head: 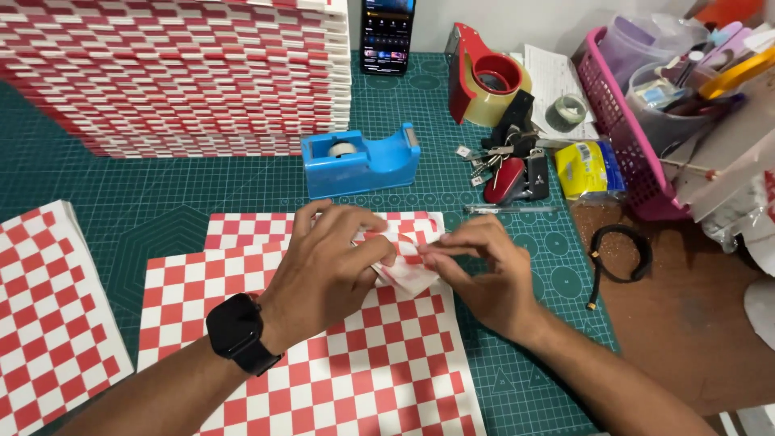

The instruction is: Folding red and white checkered paper sheets and stacking them into a large pile on a workstation.

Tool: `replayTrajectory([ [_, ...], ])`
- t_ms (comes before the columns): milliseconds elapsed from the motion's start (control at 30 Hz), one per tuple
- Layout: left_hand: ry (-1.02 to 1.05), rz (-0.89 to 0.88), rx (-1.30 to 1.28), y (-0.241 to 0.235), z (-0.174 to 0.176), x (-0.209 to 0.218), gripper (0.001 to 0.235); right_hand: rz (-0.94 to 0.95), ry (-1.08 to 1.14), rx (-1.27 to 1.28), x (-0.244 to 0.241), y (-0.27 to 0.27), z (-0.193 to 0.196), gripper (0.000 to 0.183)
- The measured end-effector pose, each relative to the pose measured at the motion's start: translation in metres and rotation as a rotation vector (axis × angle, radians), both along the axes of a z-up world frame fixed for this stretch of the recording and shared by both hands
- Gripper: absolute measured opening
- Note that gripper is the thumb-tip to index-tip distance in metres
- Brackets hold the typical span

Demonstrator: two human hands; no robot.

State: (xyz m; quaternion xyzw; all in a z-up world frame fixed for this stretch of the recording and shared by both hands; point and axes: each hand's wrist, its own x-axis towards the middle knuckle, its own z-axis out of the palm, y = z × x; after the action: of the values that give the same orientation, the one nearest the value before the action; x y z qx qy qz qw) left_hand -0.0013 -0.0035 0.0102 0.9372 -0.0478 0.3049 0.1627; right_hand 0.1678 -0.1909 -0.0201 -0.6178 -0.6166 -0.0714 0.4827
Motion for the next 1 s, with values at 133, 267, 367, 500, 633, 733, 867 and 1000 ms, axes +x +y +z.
replayTrajectory([
  [133,0.013,-0.016,0.010,0.002,-0.002,0.001,0.026,0.070,0.138,-0.005,0.001,0.001,0.006,0.024],
  [267,0.031,0.010,-0.009,0.002,-0.005,0.001,0.037,-0.150,0.160,-0.255,-0.001,0.002,0.009,0.049],
  [367,-0.082,0.014,0.100,-0.001,0.000,0.002,0.027,-0.221,0.268,-0.314,-0.006,0.005,0.016,0.048],
  [500,-0.081,0.008,0.083,0.000,-0.002,0.001,0.026,-0.203,0.228,-0.298,-0.005,0.004,0.011,0.049],
  [633,-0.050,0.000,0.037,0.000,-0.001,0.001,0.028,-0.099,0.331,-0.182,-0.002,0.004,0.003,0.043],
  [733,-0.023,-0.006,0.018,0.000,-0.003,0.002,0.027,-0.011,0.323,-0.090,-0.003,0.002,0.004,0.038],
  [867,-0.044,0.001,0.040,0.000,-0.005,0.002,0.018,0.100,0.355,0.031,-0.004,-0.002,0.001,0.029],
  [1000,0.025,0.023,-0.007,-0.001,-0.002,0.002,0.013,0.032,0.380,-0.024,0.000,0.001,0.008,0.025],
])
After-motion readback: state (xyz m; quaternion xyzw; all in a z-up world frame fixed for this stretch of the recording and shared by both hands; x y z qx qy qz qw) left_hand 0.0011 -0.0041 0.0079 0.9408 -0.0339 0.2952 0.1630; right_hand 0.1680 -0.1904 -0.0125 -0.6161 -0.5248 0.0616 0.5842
